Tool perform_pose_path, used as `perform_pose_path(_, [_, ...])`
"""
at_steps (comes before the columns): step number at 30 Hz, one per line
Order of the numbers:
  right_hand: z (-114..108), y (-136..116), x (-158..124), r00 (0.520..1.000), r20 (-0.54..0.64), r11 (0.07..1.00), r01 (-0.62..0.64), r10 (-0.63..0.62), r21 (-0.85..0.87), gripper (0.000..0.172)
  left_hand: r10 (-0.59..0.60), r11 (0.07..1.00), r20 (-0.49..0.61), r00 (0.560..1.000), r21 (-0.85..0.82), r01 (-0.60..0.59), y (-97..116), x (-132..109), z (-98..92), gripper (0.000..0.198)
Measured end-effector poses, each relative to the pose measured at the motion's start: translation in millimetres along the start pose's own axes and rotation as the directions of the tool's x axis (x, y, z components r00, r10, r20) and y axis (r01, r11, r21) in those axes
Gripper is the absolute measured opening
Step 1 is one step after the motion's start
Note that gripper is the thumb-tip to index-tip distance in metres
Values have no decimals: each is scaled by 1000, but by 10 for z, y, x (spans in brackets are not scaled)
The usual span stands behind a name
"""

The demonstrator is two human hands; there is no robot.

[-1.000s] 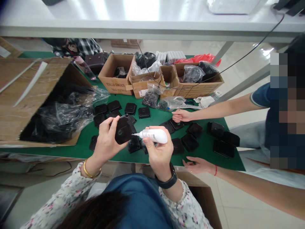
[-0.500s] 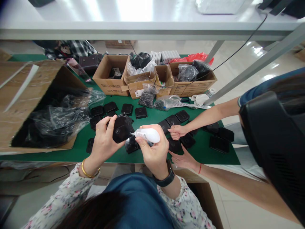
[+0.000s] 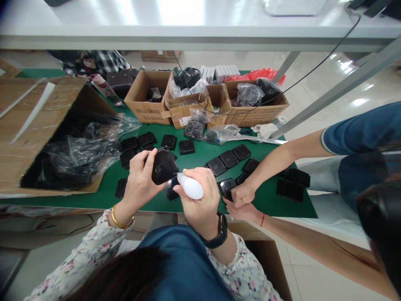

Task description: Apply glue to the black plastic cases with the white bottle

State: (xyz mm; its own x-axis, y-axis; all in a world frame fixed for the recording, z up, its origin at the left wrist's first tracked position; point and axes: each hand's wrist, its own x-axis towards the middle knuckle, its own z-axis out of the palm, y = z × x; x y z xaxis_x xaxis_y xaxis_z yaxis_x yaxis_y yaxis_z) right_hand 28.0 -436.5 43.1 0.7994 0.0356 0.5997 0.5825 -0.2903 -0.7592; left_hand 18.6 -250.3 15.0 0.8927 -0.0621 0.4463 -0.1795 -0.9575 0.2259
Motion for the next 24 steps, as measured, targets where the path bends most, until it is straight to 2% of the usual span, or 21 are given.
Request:
perform_pose_path(5, [26, -47, -82, 981, 54, 977, 189, -184, -103, 29, -13, 1000, 23, 1000, -7, 13, 15, -19, 19, 82])
perform_pose_path(9, [47, -22, -211, 934, 130, 921, 351, -332, -171, 39, -46, 999, 28, 999, 7, 45, 58, -29, 30, 84])
perform_pose_path(12, [48, 13, -305, 902, 156, 885, 427, -402, -184, 39, -103, 994, 36, 994, -19, 103, 96, -42, 51, 85])
perform_pose_path(18, [7, 24, -345, 922, 72, 902, 387, -380, -193, 35, -239, 954, 121, 963, -153, 256, 139, -84, 112, 92])
perform_pose_path(24, [-48, 21, -308, 976, -42, 974, 208, -212, -89, 35, -279, 936, 167, 946, -172, 307, 179, -85, 117, 91])
